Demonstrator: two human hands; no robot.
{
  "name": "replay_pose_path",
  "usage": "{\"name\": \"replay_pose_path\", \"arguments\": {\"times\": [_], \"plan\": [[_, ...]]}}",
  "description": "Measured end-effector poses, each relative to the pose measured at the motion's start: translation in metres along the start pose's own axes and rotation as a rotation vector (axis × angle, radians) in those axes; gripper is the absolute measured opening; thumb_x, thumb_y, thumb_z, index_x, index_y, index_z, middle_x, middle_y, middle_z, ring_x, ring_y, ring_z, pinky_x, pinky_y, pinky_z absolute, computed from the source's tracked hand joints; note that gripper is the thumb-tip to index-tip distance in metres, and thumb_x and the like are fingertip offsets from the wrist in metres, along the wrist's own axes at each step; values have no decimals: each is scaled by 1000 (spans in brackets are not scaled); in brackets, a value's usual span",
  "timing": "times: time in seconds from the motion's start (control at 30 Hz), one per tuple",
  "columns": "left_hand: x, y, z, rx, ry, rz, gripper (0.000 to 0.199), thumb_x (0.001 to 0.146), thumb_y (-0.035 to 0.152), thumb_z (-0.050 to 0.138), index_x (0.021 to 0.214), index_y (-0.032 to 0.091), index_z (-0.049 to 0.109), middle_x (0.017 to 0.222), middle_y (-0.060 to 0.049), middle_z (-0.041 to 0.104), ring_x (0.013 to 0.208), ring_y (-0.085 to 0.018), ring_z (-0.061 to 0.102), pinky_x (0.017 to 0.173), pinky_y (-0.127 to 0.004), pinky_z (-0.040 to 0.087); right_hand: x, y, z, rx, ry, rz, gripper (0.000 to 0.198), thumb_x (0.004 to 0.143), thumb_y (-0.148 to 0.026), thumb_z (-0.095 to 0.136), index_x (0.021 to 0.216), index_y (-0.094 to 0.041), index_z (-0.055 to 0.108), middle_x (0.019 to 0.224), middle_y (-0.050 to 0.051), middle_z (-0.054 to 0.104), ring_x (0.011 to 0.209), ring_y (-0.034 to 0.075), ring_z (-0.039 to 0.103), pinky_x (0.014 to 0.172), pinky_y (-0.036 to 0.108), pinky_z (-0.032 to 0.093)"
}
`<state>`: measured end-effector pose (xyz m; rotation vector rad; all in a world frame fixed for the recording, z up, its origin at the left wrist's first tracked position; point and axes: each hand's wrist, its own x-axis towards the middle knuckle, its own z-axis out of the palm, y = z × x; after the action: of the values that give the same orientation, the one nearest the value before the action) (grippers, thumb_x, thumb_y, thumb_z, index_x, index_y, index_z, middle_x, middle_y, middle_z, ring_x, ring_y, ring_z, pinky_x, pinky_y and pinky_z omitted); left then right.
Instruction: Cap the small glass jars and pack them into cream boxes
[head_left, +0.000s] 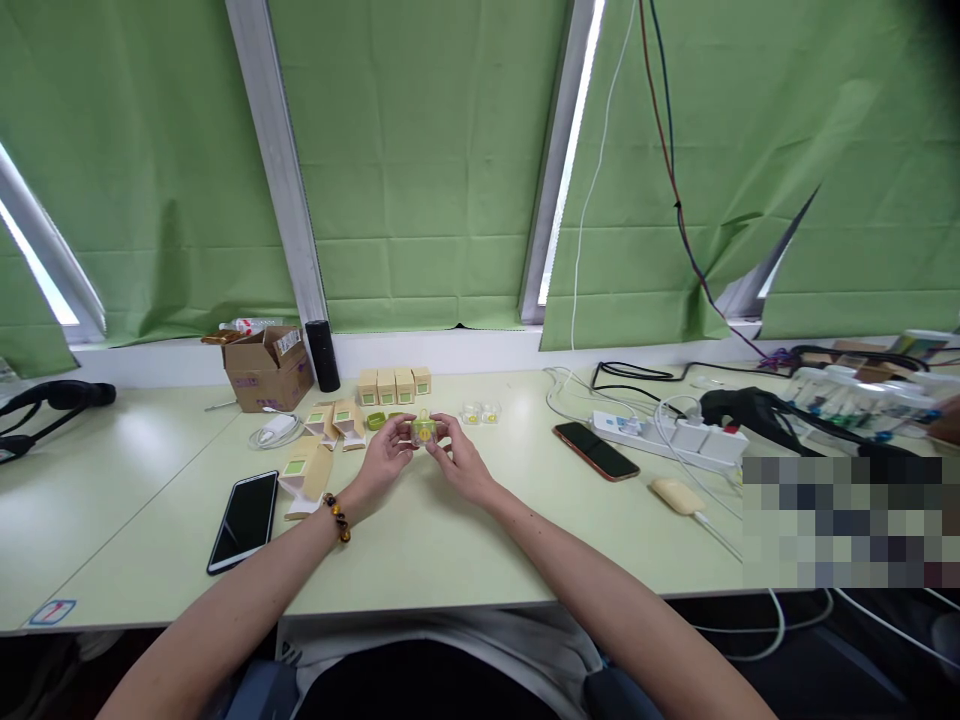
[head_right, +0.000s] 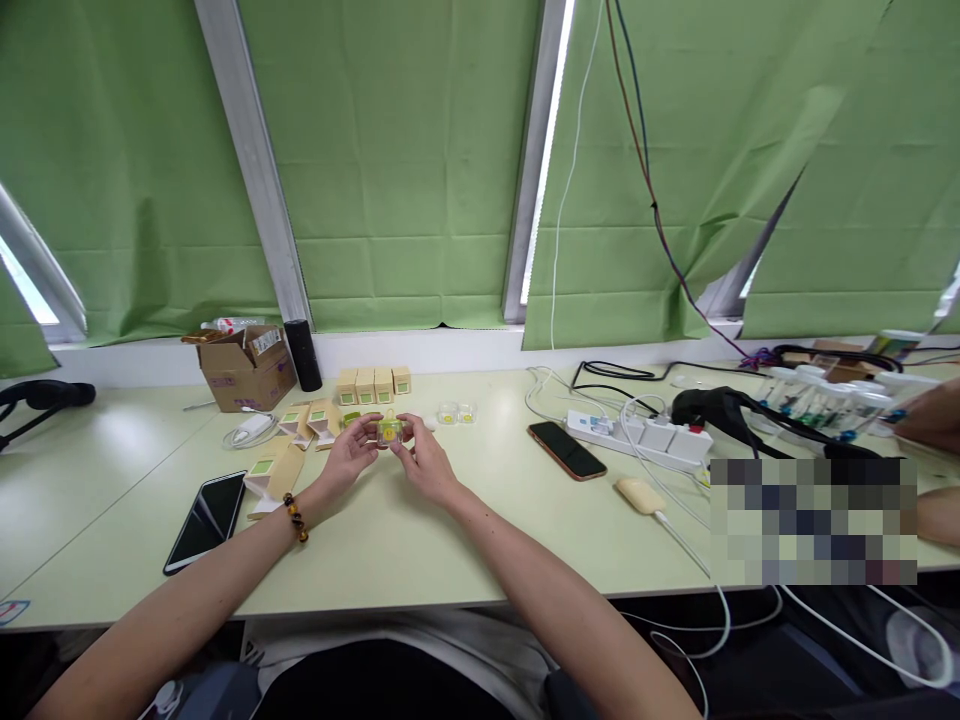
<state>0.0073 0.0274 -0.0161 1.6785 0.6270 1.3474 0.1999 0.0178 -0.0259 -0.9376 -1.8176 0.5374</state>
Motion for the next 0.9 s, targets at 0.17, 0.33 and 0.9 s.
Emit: {"name": "replay_pose_path", "arguments": {"times": [0.17,0.33,0.9], "plan": [[1,-3,2,106,51,1,50,84,26,77,128,23,55,112,-7,63,102,-20,66,93,-39,55,0,-4,0,100,-2,9,47,101,-42,53,143,-26,39,115,8,65,108,22,62,87,40,55],[0,1,2,293,115,56,45,87,25,75,128,23,56,119,-9,65,107,-22,65,96,-41,54,2,-9,1,255,6,66,54,92,-42,68,136,-26,42,117,8,68,112,23,63,85,37,55],[-7,11,2,416,88,202,39,91,23,66,128,23,53,111,-8,64,98,-21,64,92,-40,54,9,-2,-3,918,28,213,58,82,-50,78,125,-29,46,105,5,72,88,26,76,89,51,59]]}}
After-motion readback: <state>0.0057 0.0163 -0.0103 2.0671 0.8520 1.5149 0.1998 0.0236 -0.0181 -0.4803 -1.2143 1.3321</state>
